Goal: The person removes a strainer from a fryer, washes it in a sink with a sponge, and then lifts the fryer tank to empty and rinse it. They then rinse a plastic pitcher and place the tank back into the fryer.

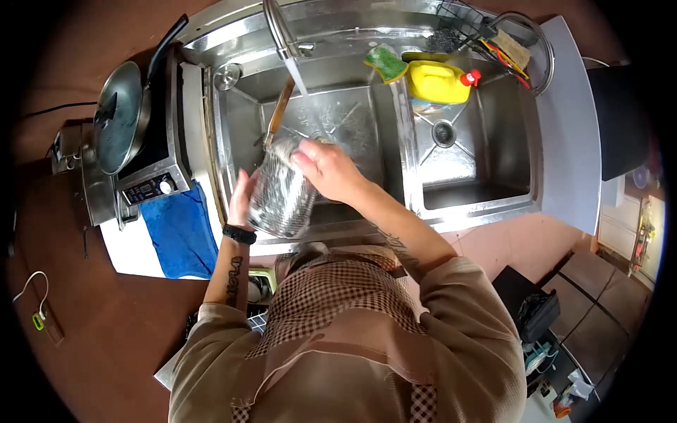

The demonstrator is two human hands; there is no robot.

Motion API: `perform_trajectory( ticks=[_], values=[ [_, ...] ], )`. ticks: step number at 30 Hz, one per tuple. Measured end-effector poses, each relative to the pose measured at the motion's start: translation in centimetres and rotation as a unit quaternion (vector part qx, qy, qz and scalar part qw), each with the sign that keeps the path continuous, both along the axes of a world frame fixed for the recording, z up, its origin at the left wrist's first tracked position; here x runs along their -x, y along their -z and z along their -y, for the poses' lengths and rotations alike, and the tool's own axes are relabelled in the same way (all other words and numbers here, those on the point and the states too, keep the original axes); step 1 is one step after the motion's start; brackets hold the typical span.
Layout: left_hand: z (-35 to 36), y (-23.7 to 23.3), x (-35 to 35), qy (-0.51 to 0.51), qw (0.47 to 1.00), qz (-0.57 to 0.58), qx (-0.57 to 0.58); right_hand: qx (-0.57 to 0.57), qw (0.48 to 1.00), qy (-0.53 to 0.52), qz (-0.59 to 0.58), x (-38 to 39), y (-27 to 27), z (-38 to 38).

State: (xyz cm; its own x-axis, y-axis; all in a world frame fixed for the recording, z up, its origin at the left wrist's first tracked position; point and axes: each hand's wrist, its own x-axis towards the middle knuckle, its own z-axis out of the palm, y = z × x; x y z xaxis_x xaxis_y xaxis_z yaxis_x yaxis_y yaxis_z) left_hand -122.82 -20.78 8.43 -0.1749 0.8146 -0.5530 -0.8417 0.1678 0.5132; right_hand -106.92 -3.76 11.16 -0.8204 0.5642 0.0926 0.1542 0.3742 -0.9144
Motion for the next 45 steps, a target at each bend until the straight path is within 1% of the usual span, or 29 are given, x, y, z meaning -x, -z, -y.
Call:
perform_trajectory(
  ticks=[2,3,4,6,7,9,10,11,12,13,15,16,18,20,24,26,28,29,32,33,34,36,37,38,40,41,42,44,45],
  values=[
    [0.9,0.1,0.9,0.175,0.968,-0.18,-0.02,-0.128,0.986,-0.102,-0.01,0.5,-0.2,0.5],
    [-0.2,-2.1,0.8,0.196,0.964,-0.177,0.031,-0.149,0.979,-0.135,-0.016,0.8,-0.4,1.1],
    [0.0,-0.9,1.0,0.184,0.966,-0.18,-0.006,-0.153,0.975,-0.16,-0.025,0.9,-0.4,1.6],
    [-0.1,-0.5,0.3,0.137,0.968,-0.208,-0.036,-0.125,0.983,-0.126,-0.049,0.8,0.3,1.8],
    [-0.7,-1.7,-0.7,0.12,0.944,-0.306,-0.007,-0.017,0.994,-0.11,-0.016,0.7,0.7,1.3],
    [-0.9,-2.8,-1.2,0.142,0.918,-0.369,0.02,0.163,0.982,-0.07,0.065,-0.2,0.6,1.0],
    [-0.9,-2.5,-1.2,0.163,0.895,-0.415,0.032,0.227,0.974,-0.007,0.023,0.0,1.3,1.2],
    [-0.8,-2.4,-1.4,0.155,0.86,-0.485,0.018,0.289,0.956,0.056,-0.021,0.5,2.6,1.8],
    [-0.9,-3.2,-1.5,0.187,0.803,-0.565,0.03,0.35,0.927,0.117,-0.064,0.8,3.3,2.2],
    [-1.1,-3.9,-2.2,0.209,0.745,-0.63,0.067,0.375,0.92,0.107,-0.022,1.0,2.5,2.0],
    [-2.0,-5.9,-4.5,0.226,0.618,-0.744,0.112,0.326,0.943,0.051,0.033,1.9,2.0,2.1],
    [-2.2,-5.6,-5.3,0.237,0.581,-0.765,0.146,0.301,0.952,0.022,0.059,2.3,1.3,2.2],
    [-2.5,-6.0,-5.4,0.226,0.562,-0.784,0.135,0.315,0.944,0.012,0.102,2.6,0.0,1.5],
    [-2.4,-5.4,-5.7,0.206,0.582,-0.778,0.113,0.294,0.945,0.01,0.139,2.7,-0.3,1.0],
    [-1.7,-4.8,-6.3,0.189,0.648,-0.736,0.057,0.401,0.903,-0.071,0.135,2.4,-0.2,-0.7],
    [-1.5,-4.6,-6.5,0.205,0.652,-0.727,0.067,0.175,0.963,-0.11,0.175,2.7,-0.4,-0.3],
    [-1.2,-4.7,-6.7,0.199,0.659,-0.723,0.05,0.154,0.97,-0.038,0.182,3.0,-0.4,-0.2],
    [-0.7,-5.0,-6.2,0.154,0.674,-0.722,0.004,0.151,0.967,-0.067,0.195,3.0,-0.8,-0.7],
    [1.5,-2.2,-1.2,0.115,0.824,-0.551,-0.069,0.186,0.966,-0.13,0.121,2.4,0.4,-1.7],
    [1.2,-1.7,-0.7,0.019,0.888,-0.454,-0.074,0.244,0.957,-0.131,0.089,2.5,2.1,-1.6],
    [0.4,-2.1,-0.5,-0.033,0.935,-0.348,-0.063,0.289,0.947,-0.119,0.072,2.9,1.5,-1.3],
    [0.0,-0.9,1.0,0.094,0.958,-0.261,-0.077,0.378,0.921,-0.092,0.037,4.1,0.2,-0.3],
    [-0.5,-1.0,0.4,0.094,0.969,-0.218,-0.074,0.368,0.922,-0.101,0.062,4.6,-0.5,-0.2],
    [-0.4,-0.1,0.7,0.104,0.954,-0.27,-0.075,0.303,0.946,-0.094,0.071,4.6,-1.0,-0.2],
    [-0.5,-0.3,-0.4,-0.024,0.976,-0.197,-0.089,0.174,0.977,-0.083,0.091,4.5,-1.8,0.1],
    [0.0,-0.6,-0.5,-0.044,0.975,-0.208,-0.067,0.094,0.986,-0.055,0.13,4.1,-2.5,0.4],
    [-0.1,-0.1,-1.0,-0.106,0.964,-0.23,-0.076,0.093,0.99,-0.004,0.107,3.0,-0.5,0.5],
    [0.0,1.0,-1.2,-0.147,0.971,-0.191,-0.01,0.096,0.99,0.105,0.019,2.0,-1.7,1.5],
    [-0.3,0.7,-1.6,-0.136,0.965,-0.222,0.026,0.025,0.996,0.087,0.022,1.2,-1.3,2.0]
  ],
)
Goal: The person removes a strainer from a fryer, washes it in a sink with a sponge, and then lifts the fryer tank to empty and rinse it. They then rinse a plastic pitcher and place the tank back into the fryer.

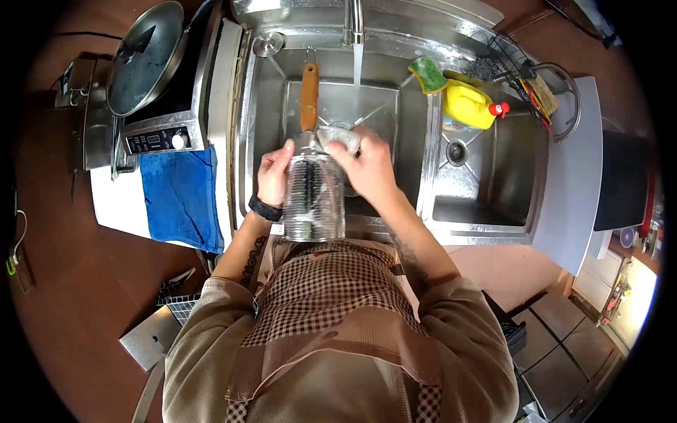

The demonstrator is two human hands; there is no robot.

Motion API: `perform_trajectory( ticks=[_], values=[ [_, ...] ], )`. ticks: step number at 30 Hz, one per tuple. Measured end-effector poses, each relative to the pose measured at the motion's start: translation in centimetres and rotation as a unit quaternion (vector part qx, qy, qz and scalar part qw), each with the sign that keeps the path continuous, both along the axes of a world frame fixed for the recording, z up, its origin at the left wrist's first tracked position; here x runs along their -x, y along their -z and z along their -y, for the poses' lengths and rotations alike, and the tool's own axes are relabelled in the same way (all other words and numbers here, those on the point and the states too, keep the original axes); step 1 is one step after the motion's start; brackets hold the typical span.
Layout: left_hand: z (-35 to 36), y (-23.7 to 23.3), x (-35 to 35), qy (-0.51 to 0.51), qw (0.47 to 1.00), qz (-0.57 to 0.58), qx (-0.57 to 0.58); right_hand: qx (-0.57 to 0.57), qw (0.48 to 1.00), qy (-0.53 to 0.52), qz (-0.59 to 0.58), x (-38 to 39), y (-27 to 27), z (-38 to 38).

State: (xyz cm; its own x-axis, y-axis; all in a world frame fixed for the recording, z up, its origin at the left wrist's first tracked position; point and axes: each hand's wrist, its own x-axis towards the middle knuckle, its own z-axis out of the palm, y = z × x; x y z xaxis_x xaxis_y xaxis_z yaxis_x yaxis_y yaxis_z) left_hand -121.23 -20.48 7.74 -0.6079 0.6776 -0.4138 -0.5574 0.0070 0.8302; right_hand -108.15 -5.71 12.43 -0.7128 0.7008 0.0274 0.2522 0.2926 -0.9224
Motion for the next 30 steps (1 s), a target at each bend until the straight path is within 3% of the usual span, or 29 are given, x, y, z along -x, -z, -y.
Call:
perform_trajectory(
  ticks=[1,4,13,15,18,20,21,23,24,26,30],
  values=[
    [-0.5,-0.6,-0.6,0.005,0.999,-0.024,0.042,-0.091,0.993,-0.07,0.028,-0.6,-1.1,0.7],
    [-0.8,-2.9,-1.2,-0.009,0.993,-0.079,0.088,-0.197,0.978,-0.069,0.002,-1.3,-0.2,3.2],
    [-0.9,-2.7,-1.7,0.001,0.934,-0.281,0.219,-0.337,0.918,-0.184,0.096,-4.0,-1.9,4.8],
    [-0.8,-2.3,-2.6,0.018,0.918,-0.301,0.256,-0.333,0.919,-0.167,0.129,-3.1,-2.1,5.3],
    [-0.7,-2.3,-2.3,-0.058,0.933,-0.28,0.217,-0.293,0.944,-0.113,0.102,-1.7,-1.4,5.6],
    [-0.4,-2.6,-2.1,-0.104,0.952,-0.215,0.19,-0.201,0.973,-0.066,0.094,-2.6,0.8,5.4],
    [-0.3,-2.8,-1.9,-0.08,0.941,-0.262,0.201,-0.154,0.983,-0.044,0.09,-2.9,0.9,5.1],
    [-0.2,-3.0,-1.7,-0.037,0.909,-0.35,0.223,-0.2,0.975,-0.079,0.058,-3.5,0.8,5.0],
    [-0.5,-3.8,-1.7,-0.062,0.939,-0.283,0.186,-0.221,0.97,-0.092,0.044,-3.5,0.2,5.3],
    [-0.7,-3.2,-1.7,-0.056,0.92,-0.332,0.203,-0.269,0.956,-0.112,0.025,-2.8,-0.8,5.5],
    [-0.3,-3.0,-2.3,-0.06,0.911,-0.349,0.214,-0.23,0.967,-0.089,0.065,-1.5,-0.8,5.2]
  ],
)
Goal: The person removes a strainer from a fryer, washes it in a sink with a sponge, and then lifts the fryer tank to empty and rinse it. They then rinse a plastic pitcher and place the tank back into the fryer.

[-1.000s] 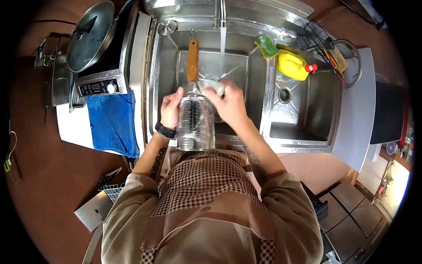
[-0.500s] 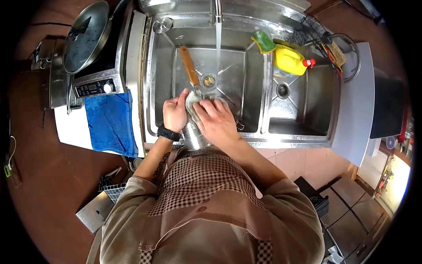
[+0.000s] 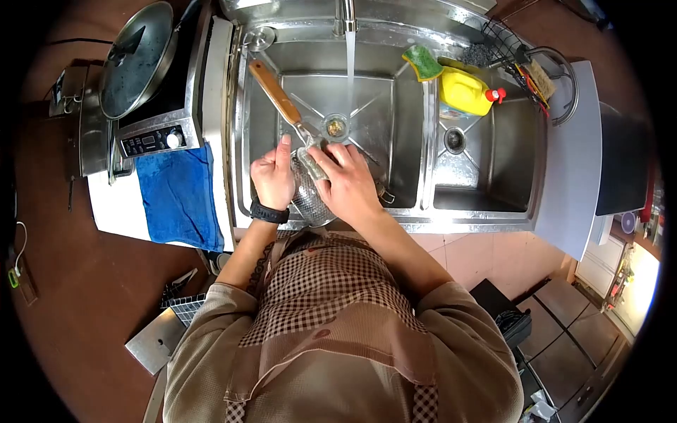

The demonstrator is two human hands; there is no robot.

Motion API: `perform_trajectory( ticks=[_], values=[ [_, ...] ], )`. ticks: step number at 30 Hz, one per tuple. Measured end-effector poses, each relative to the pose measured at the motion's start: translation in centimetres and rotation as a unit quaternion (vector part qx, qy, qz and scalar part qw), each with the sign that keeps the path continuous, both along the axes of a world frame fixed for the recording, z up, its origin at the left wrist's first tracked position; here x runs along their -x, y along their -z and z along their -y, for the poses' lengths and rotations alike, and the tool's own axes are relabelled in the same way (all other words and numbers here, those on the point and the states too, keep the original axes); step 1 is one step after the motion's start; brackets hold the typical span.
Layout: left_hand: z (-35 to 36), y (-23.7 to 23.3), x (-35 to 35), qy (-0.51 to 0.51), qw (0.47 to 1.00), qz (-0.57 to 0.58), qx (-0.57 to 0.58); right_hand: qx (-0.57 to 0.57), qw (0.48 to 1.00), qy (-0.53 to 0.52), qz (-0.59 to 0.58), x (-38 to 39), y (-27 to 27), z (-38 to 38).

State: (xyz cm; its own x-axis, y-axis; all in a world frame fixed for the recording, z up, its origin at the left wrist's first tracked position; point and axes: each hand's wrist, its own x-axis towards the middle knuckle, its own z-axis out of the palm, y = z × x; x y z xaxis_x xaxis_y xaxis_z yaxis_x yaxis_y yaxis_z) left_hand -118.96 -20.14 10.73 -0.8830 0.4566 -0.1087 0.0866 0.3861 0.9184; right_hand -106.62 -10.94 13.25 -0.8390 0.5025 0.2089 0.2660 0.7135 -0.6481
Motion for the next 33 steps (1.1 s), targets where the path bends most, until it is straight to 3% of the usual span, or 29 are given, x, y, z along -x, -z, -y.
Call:
perform_trajectory(
  ticks=[3,7,8,10,13,15,17,19,21,22,25,28,31,33],
  values=[
    [0.0,0.1,-0.1,0.002,0.999,-0.048,-0.019,0.052,0.998,0.014,-0.02,1.1,0.2,-0.3],
    [0.5,-0.8,0.8,0.037,0.996,-0.084,-0.007,-0.028,0.998,-0.046,0.014,1.4,-0.6,-1.4],
    [0.6,-0.7,1.0,0.04,0.996,-0.077,-0.014,0.002,0.998,-0.062,-0.02,1.6,-0.1,-2.1],
    [0.4,-1.2,1.1,0.052,0.991,-0.119,-0.027,0.163,0.985,-0.055,-0.021,1.9,0.2,-2.9],
    [0.9,-1.3,1.8,0.086,0.984,-0.157,-0.019,0.392,0.917,-0.08,0.001,1.8,-0.3,-4.0],
    [0.8,-1.4,1.8,0.08,0.982,-0.168,-0.023,0.356,0.929,-0.099,0.037,1.7,-1.4,-4.3],
    [0.4,-1.8,2.0,0.065,0.986,-0.153,-0.025,0.212,0.959,-0.181,0.051,2.0,-2.3,-3.2],
    [0.4,-1.5,1.9,0.057,0.988,-0.137,-0.044,0.137,0.978,-0.159,-0.006,1.9,-1.7,-3.3],
    [0.8,-0.6,1.9,0.024,0.992,0.057,-0.107,0.05,0.991,-0.121,-0.039,1.6,-1.5,-4.2],
    [0.8,-1.4,1.9,0.02,0.99,0.083,-0.113,0.064,0.994,-0.082,-0.039,1.4,-0.8,-4.6],
    [0.9,-1.8,2.2,0.016,0.981,0.124,-0.147,0.305,0.951,-0.035,-0.018,1.0,0.4,-5.3],
    [1.0,-1.8,2.2,0.014,0.979,0.142,-0.144,0.182,0.978,-0.07,-0.072,0.9,-0.6,-4.3],
    [0.8,-2.3,2.1,0.052,0.977,0.142,-0.148,0.172,0.98,-0.069,-0.072,1.7,-1.6,-3.2],
    [1.0,-2.0,1.5,0.148,0.971,0.134,-0.135,0.301,0.947,-0.02,0.109,2.0,-0.1,-4.4]
  ],
)
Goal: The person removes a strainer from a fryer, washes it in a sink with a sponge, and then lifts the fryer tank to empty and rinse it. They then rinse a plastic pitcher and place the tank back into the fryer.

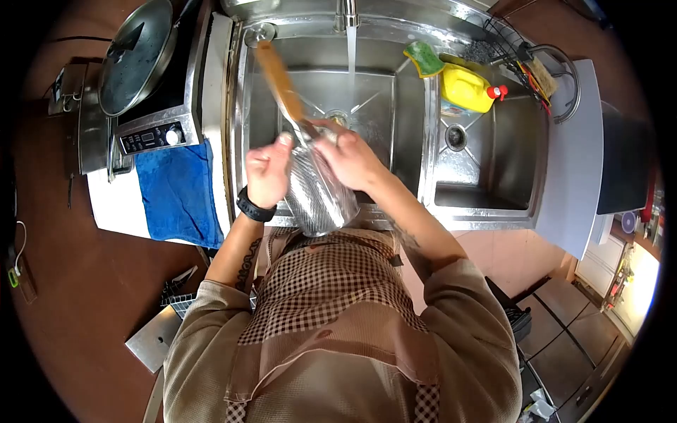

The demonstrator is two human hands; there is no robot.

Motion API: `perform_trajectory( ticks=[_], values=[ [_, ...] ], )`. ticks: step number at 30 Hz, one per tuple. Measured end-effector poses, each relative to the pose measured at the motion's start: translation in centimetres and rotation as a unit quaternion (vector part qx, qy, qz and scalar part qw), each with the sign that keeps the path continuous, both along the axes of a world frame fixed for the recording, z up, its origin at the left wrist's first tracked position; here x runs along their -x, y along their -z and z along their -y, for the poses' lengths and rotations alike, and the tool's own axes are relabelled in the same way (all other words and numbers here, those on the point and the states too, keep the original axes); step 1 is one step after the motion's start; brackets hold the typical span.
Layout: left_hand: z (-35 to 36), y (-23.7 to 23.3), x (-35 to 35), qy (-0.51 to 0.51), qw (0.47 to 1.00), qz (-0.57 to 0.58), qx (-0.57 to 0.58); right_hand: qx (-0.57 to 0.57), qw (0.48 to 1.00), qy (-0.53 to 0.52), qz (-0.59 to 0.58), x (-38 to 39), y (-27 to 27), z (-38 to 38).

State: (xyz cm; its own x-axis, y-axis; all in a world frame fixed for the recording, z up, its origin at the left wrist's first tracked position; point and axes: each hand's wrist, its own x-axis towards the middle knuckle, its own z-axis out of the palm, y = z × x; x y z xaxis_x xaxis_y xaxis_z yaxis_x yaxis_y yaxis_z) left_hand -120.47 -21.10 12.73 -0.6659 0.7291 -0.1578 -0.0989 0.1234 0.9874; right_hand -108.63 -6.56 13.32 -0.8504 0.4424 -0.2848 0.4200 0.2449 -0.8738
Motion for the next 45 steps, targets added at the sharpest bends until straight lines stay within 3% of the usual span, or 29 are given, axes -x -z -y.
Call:
perform_trajectory(
  ticks=[1,3,5,6,8,9,10,11,12,13,14,16,19,22,24,25,26,27,28,32,33,36,38,40,43,45],
  values=[
    [-0.1,0.4,0.2,0.012,1.0,-0.022,0.004,0.127,0.991,0.009,-0.037,-0.2,0.6,-0.3],
    [-0.7,0.4,0.7,0.024,0.999,-0.022,0.018,0.179,0.983,0.049,0.021,-1.0,0.5,-0.9],
    [-1.1,-0.4,0.6,0.035,0.998,0.027,0.041,0.223,0.95,0.211,0.055,-0.9,0.2,0.3],
    [-1.3,-0.1,0.6,0.06,0.996,-0.005,0.066,0.235,0.938,0.251,0.05,-0.7,4.0,-0.7],
    [-1.6,-0.9,0.6,0.073,0.958,-0.26,0.098,0.495,0.8,0.324,-0.099,-0.2,2.6,-2.4],
    [-2.0,-1.4,0.5,0.056,0.921,-0.364,0.123,0.52,0.777,0.345,-0.081,0.4,-0.7,-2.8],
    [-2.3,-0.8,0.4,0.035,0.875,-0.462,0.143,0.5,0.811,0.303,-0.037,0.5,-1.4,-3.2],
    [-2.5,-0.3,0.5,0.036,0.849,-0.502,0.161,0.325,0.921,0.214,0.006,0.5,-1.0,-2.8],
    [-2.9,0.0,0.5,0.038,0.821,-0.541,0.177,0.131,0.983,0.115,0.05,0.6,-0.7,-2.3],
    [-3.1,0.0,0.3,0.076,0.805,-0.565,0.166,0.042,0.991,0.058,0.115,1.5,-1.0,-2.1],
    [-3.4,0.2,0.0,0.089,0.804,-0.566,0.16,0.089,0.982,0.129,0.103,2.0,1.5,-2.1],
    [-4.0,1.1,0.3,0.112,0.796,-0.576,0.147,0.141,0.973,0.148,0.111,2.9,2.8,-2.7],
    [-4.6,2.7,1.0,0.13,0.796,-0.56,0.191,0.061,0.976,0.099,0.185,3.5,3.2,-3.9],
    [-5.8,3.2,1.0,0.109,0.797,-0.559,0.203,-0.102,0.971,0.034,0.215,3.3,2.6,-4.8],
    [-5.8,3.8,1.0,0.088,0.8,-0.559,0.201,0.05,0.937,-0.083,0.335,1.8,2.0,-7.8],
    [-5.6,5.1,1.4,0.072,0.795,-0.561,0.218,0.041,0.936,-0.084,0.34,0.6,1.5,-9.3],
    [-5.4,5.0,1.8,0.078,0.807,-0.523,0.264,0.034,0.934,-0.088,0.346,-0.7,1.1,-10.5],
    [-5.4,5.4,2.1,0.082,0.815,-0.492,0.295,0.024,0.943,-0.025,0.331,-1.9,1.3,-12.0],
    [-5.4,6.4,2.5,0.091,0.814,-0.471,0.327,-0.048,0.954,0.023,0.295,-3.1,2.5,-14.0],
    [-6.8,9.7,2.7,0.071,0.906,-0.329,0.256,-0.231,0.93,0.104,0.264,-4.5,1.2,-21.3],
    [-7.6,9.6,2.4,0.075,0.925,-0.276,0.251,-0.36,0.909,0.14,0.156,-5.6,3.6,-24.0],
    [-9.2,12.6,1.7,0.064,0.973,-0.027,0.22,-0.564,0.799,0.196,0.069,-6.8,0.9,-30.7],
    [-10.0,14.7,1.1,0.05,0.986,0.039,0.154,-0.637,0.739,0.207,0.072,-7.8,-1.2,-33.7],
    [-11.0,15.9,0.5,0.018,0.986,0.115,0.116,-0.639,0.739,0.205,0.056,-8.9,0.0,-37.3],
    [-13.2,15.6,-0.8,-0.052,0.965,0.239,0.098,-0.621,0.742,0.182,0.176,-9.5,3.2,-38.2],
    [-14.5,14.6,-1.1,-0.05,0.945,0.313,0.085,-0.638,0.749,0.176,0.036,-8.0,1.4,-34.9]
  ],
)
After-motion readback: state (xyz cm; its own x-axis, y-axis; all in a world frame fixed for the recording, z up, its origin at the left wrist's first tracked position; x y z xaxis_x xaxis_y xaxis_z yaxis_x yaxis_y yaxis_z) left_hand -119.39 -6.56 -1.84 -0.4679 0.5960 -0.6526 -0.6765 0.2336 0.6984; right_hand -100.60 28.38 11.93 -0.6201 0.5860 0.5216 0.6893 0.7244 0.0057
